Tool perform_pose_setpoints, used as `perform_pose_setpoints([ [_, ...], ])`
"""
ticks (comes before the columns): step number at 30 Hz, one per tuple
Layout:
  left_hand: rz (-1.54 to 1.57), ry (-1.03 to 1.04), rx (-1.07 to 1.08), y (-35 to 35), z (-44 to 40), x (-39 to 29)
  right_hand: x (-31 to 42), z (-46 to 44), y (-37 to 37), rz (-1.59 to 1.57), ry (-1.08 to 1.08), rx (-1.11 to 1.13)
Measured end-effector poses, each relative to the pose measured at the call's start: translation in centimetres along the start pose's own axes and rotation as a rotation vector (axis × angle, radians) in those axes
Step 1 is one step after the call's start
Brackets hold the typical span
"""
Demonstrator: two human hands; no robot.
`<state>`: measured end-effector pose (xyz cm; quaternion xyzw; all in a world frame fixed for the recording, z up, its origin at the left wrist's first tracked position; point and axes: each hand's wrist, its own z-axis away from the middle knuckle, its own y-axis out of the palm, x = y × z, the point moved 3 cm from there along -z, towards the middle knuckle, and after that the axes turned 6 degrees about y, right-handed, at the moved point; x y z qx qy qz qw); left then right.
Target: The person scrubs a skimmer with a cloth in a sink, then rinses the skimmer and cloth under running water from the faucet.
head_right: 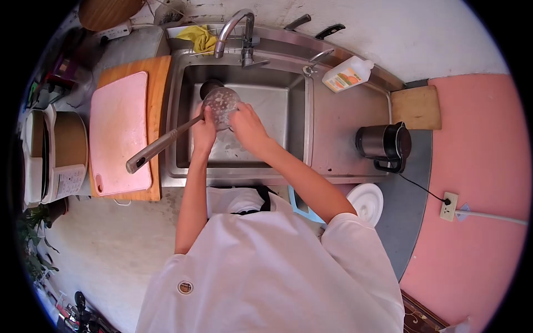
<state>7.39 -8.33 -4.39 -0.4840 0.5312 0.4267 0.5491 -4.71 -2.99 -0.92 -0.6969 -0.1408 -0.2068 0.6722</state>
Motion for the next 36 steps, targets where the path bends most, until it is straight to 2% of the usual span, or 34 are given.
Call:
perform_pose_setpoints([
  [3, 0.06, 0.047, -0.002, -0.4, 0.2, 1.0, 1.5, -0.4, -0.3, -0.113, 0.124, -0.11],
  [6, 0.166, -0.055, 0.089, -0.4, 0.3, 1.5, 2.0, -0.8, 1.3, -0.203, 0.164, -0.09],
  [10, 0.122, -0.099, 0.045, -1.0, 0.7, 1.5, 2.4, -0.6, 2.2, -0.144, 0.09, -0.03],
  [12, 0.084, -0.114, 0.02, -1.1, 1.0, 1.7, 1.6, -1.5, 1.3, -0.038, 0.118, -0.106],
  [14, 0.101, -0.055, -0.05, -1.0, 0.9, 1.6, 2.7, -0.6, 2.9, -0.061, 0.088, -0.137],
  [16, 0.215, -0.086, -0.048, -0.9, 0.8, 2.8, 2.7, -0.6, 3.0, -0.083, 0.046, -0.165],
  [18, 0.08, -0.125, -0.071, -1.5, 1.1, 3.5, 2.7, -0.8, 2.4, 0.018, -0.035, -0.173],
  [19, 0.082, -0.128, -0.07, -1.7, 1.2, 2.9, 3.0, -0.9, 2.4, 0.02, -0.033, -0.17],
  [21, 0.116, -0.06, -0.039, -2.0, 1.4, 1.1, 3.2, -1.0, 2.4, 0.027, 0.131, -0.174],
  [22, 0.126, -0.06, -0.04, -2.0, 1.4, 1.6, 3.4, -0.7, 2.7, 0.036, 0.129, -0.173],
  [24, 0.2, -0.135, -0.053, -2.2, 1.2, 2.3, 4.2, 0.2, 3.9, 0.021, 0.027, -0.032],
  [27, 0.101, -0.089, 0.019, -2.8, 1.5, 0.8, 3.2, -0.7, 2.2, 0.065, 0.127, -0.125],
  [32, 0.164, -0.107, -0.049, -2.6, 1.6, 1.2, 4.0, 0.4, 3.2, -0.031, 0.058, -0.069],
  [34, 0.163, -0.07, -0.054, -2.4, 2.1, 1.6, 3.6, -0.5, 1.8, 0.051, 0.175, -0.1],
  [36, 0.2, -0.117, -0.056, -2.2, 2.1, 2.0, 4.7, 0.5, 3.6, 0.044, 0.162, -0.086],
])
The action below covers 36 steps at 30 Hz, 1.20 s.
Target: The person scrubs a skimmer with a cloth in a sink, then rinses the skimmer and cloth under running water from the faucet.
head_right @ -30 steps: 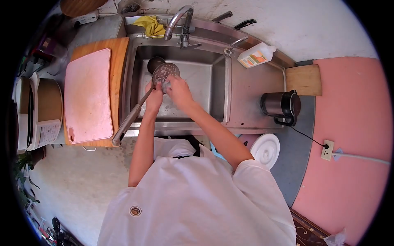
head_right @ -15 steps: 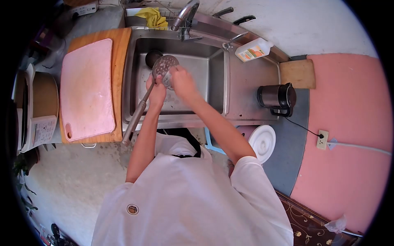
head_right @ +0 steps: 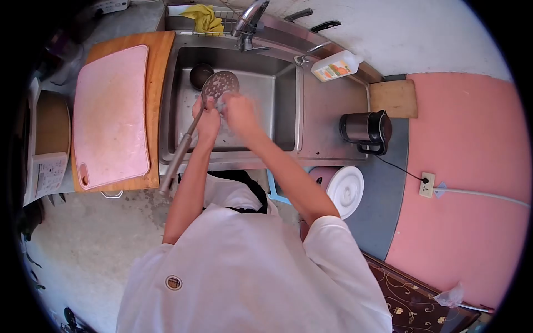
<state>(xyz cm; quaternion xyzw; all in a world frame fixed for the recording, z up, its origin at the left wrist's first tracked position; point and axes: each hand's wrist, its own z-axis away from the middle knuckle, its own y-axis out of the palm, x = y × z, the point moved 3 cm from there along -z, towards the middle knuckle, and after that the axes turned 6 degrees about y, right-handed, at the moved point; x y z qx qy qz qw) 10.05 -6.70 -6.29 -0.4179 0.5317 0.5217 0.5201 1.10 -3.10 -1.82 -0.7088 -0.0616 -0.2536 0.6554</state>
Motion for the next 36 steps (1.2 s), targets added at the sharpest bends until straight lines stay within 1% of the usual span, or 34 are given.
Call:
perform_pose_setpoints([
  [1, 0.034, -0.034, -0.016, 0.1, -0.5, 0.1, 0.4, -0.2, 0.5, -0.012, -0.029, 0.011],
  [2, 0.036, -0.025, -0.027, 0.3, -1.1, 0.2, -0.1, -1.0, 0.1, -0.012, -0.044, 0.01],
  [4, -0.037, 0.072, -0.063, -0.4, -0.7, -1.0, -0.5, -1.7, -1.3, 0.024, -0.049, 0.007],
  [5, -0.001, 0.028, 0.006, -0.5, -0.6, -1.9, -0.3, -2.1, -1.6, 0.012, 0.025, 0.025],
  [8, 0.039, -0.025, -0.064, 0.0, -0.9, 0.1, 0.4, -0.5, 0.5, -0.014, -0.027, 0.039],
  [9, 0.065, 0.044, -0.105, -0.1, -1.1, 0.3, 0.7, -0.4, 0.1, -0.058, -0.036, 0.065],
  [10, 0.062, 0.043, -0.106, -0.2, -1.3, 0.9, 0.5, -0.9, -0.3, -0.061, -0.035, 0.067],
  [12, 0.042, 0.035, -0.07, -0.5, -0.9, 1.2, -0.6, -1.8, -0.7, -0.037, 0.109, 0.052],
  [13, -0.022, 0.033, -0.053, -0.7, -0.9, 0.2, -0.2, -1.2, 0.1, -0.041, 0.11, 0.065],
  [14, -0.028, 0.028, -0.061, -0.8, -0.7, 0.4, 0.6, -0.6, 1.2, -0.037, 0.049, 0.067],
  [15, 0.042, 0.001, -0.089, -0.9, -0.7, 0.7, 1.3, -0.5, 1.8, -0.035, -0.017, 0.064],
  [16, 0.11, -0.024, -0.113, -1.2, -0.9, 0.9, 1.1, -1.2, 1.6, -0.043, -0.022, 0.065],
  [18, 0.039, -0.014, -0.085, -1.5, -0.7, 0.8, 0.1, -2.0, 0.4, -0.059, 0.01, 0.055],
  [20, -0.01, 0.001, -0.064, -1.0, -0.6, 0.8, 0.7, -1.0, 1.3, -0.052, -0.005, 0.042],
  [22, 0.252, -0.18, -0.15, -0.7, -0.7, 1.6, 0.5, -1.3, 1.1, -0.044, -0.03, 0.027],
  [23, 0.249, -0.181, -0.15, -0.7, -0.7, 1.7, -0.1, -1.8, 0.5, -0.043, -0.031, 0.04],
  [25, 0.091, -0.09, -0.085, -0.7, -0.5, 0.6, -0.2, -1.3, 0.0, -0.054, -0.013, 0.053],
  [26, 0.017, -0.037, -0.058, -0.6, -0.6, 0.2, 0.0, -1.1, -0.3, -0.044, -0.039, 0.025],
  [28, 0.048, 0.002, -0.083, 0.0, -0.8, 1.2, 0.2, -0.9, -0.5, -0.027, -0.069, -0.016],
  [30, 0.158, -0.045, -0.159, 0.0, -0.7, 1.8, 0.0, -0.2, 0.1, -0.023, -0.092, 0.052],
  [31, 0.028, -0.002, -0.112, -0.4, -0.9, 1.5, -0.4, -0.1, -0.4, -0.022, -0.076, 0.048],
  [33, 0.041, 0.01, -0.072, 0.0, -0.8, 0.3, -1.3, -1.0, -1.6, 0.002, 0.02, -0.011],
  [34, 0.055, 0.026, -0.042, 0.4, -0.7, -0.3, -1.1, -0.6, -1.8, 0.009, 0.023, -0.013],
  [36, 0.085, 0.035, -0.056, 0.9, -1.0, -0.5, -0.4, -0.1, -1.4, -0.073, -0.03, 0.05],
])
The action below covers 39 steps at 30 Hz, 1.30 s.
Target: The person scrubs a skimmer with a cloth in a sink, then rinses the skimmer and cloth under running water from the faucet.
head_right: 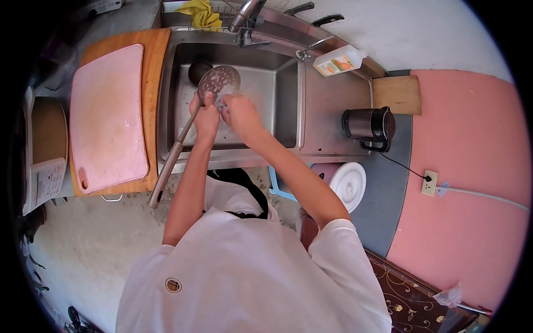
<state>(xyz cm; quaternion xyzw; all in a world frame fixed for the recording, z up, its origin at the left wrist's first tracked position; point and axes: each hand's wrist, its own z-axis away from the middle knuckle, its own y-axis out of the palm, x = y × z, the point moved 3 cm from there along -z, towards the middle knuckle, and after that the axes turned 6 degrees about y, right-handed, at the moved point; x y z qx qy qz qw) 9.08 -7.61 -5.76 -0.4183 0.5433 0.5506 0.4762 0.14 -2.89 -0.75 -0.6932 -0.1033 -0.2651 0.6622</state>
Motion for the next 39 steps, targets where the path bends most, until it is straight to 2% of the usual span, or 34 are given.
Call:
perform_pose_setpoints([
  [2, 0.014, -0.007, 0.004, 0.0, 0.4, -0.2, -0.9, -0.4, -0.4, -0.032, 0.049, 0.001],
  [5, -0.019, 0.03, 0.048, 0.6, 0.6, -1.4, -0.8, -0.4, -1.3, 0.086, 0.02, -0.095],
  [8, 0.023, -0.019, 0.019, 0.4, 0.7, -0.3, -0.1, -0.5, -1.0, 0.084, 0.03, 0.011],
  [10, -0.021, 0.069, 0.088, 0.7, 0.8, -0.1, -0.6, -1.2, -2.4, 0.087, 0.182, -0.026],
  [11, 0.01, 0.027, 0.09, 1.1, 0.6, 0.2, -0.5, -0.8, -1.8, 0.092, 0.184, -0.023],
  [13, 0.059, -0.006, 0.05, 1.1, 0.8, 0.2, 0.3, -0.4, -0.3, 0.173, 0.056, 0.001],
  [17, 0.05, -0.01, 0.044, 0.9, 0.8, 0.2, 0.0, -1.4, -2.7, 0.173, 0.032, -0.061],
  [18, 0.099, -0.01, 0.05, 1.1, 0.8, 0.1, 0.2, -0.9, -1.9, 0.172, 0.032, -0.056],
  [19, -0.018, -0.03, 0.03, 1.0, 0.6, -0.2, 0.6, -0.3, -0.8, 0.166, 0.009, -0.06],
  [21, -0.017, -0.01, 0.008, 0.7, 0.5, 0.0, 0.6, -0.9, -0.7, 0.161, -0.036, -0.073],
  [23, -0.031, -0.011, 0.007, 0.0, 0.9, 0.3, -0.2, -0.8, -1.8, 0.163, 0.019, -0.051],
  [26, 0.011, -0.122, 0.134, -0.1, 1.6, -0.4, 0.8, -0.2, -0.6, 0.177, 0.015, -0.079],
  [28, 0.09, -0.178, 0.015, -0.1, 1.0, 0.3, 0.0, -1.4, -1.2, 0.159, 0.015, -0.076],
  [29, 0.017, -0.077, 0.013, -0.3, 1.1, 0.3, -0.4, -1.3, -1.4, 0.13, 0.043, -0.06],
  [32, -0.017, -0.061, 0.079, 0.0, 1.0, -0.8, 0.0, -0.7, -1.5, 0.131, 0.091, -0.063],
  [34, -0.03, -0.089, 0.04, 0.1, 0.7, -1.3, 1.3, 0.1, -0.4, 0.145, -0.058, -0.113],
  [35, 0.004, -0.079, 0.019, 0.1, 0.6, -0.9, 1.6, 0.1, -0.5, 0.141, -0.038, -0.056],
  [38, 0.031, -0.097, 0.015, -0.2, 0.6, -1.5, 0.4, -1.5, -2.2, 0.154, 0.006, -0.12],
  [39, 0.056, -0.166, 0.032, -0.3, 0.5, -1.8, 0.7, -0.9, -1.6, 0.159, 0.008, -0.118],
])
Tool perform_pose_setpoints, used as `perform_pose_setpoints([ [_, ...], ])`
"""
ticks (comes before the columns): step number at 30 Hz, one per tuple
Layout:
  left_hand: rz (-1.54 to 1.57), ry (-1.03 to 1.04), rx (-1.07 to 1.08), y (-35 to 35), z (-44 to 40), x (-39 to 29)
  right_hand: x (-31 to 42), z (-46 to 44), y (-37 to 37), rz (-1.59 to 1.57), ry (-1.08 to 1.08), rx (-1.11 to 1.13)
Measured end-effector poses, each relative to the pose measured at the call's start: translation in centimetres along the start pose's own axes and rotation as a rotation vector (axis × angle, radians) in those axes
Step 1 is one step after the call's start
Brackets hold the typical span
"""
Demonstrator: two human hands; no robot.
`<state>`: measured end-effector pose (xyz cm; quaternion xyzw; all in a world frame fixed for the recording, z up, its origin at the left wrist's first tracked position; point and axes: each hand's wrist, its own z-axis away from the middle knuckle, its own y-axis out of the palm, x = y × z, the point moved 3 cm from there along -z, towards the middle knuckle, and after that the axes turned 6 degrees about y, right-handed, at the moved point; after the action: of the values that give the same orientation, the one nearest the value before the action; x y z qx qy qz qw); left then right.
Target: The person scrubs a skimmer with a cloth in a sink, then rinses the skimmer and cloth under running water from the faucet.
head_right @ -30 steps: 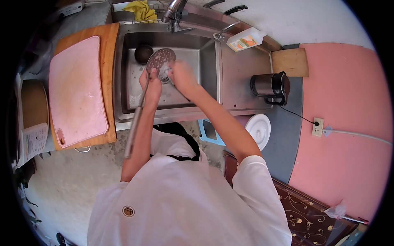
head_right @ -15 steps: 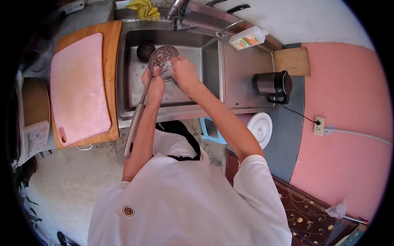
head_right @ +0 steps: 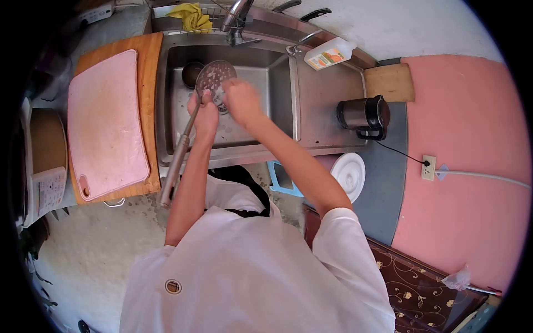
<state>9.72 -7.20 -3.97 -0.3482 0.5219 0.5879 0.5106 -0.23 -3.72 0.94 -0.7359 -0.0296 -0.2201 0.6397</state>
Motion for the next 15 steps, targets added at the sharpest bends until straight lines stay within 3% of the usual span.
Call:
perform_pose_setpoints([
  [1, 0.028, -0.067, 0.016, 0.1, 0.0, -0.1, 0.9, 1.0, 1.0, -0.023, -0.029, 0.033],
  [3, -0.035, 0.001, -0.058, 0.0, -0.6, 0.4, 1.1, 0.3, 1.1, -0.047, -0.079, 0.058],
  [5, -0.009, 0.107, -0.012, -0.5, -0.3, 0.6, 0.3, -0.4, -0.2, -0.036, -0.022, 0.088],
  [7, -0.058, 0.076, -0.019, -0.5, -0.1, 0.0, 1.5, 0.0, -0.6, -0.07, 0.029, 0.068],
  [9, 0.0, 0.001, -0.119, -0.3, -0.7, 1.1, 3.0, 0.9, 0.3, -0.027, -0.077, 0.096],
  [10, 0.031, 0.088, -0.123, -0.4, -0.7, 1.2, 2.1, 0.4, 0.1, -0.054, -0.116, 0.088],
  [13, -0.062, 0.039, -0.021, -0.4, -0.1, -0.3, 1.3, -0.4, -0.9, 0.028, -0.026, 0.03],
  [15, 0.034, 0.104, 0.005, -0.3, -0.5, 0.4, 1.9, 0.7, 0.1, 0.017, -0.053, 0.048],
])
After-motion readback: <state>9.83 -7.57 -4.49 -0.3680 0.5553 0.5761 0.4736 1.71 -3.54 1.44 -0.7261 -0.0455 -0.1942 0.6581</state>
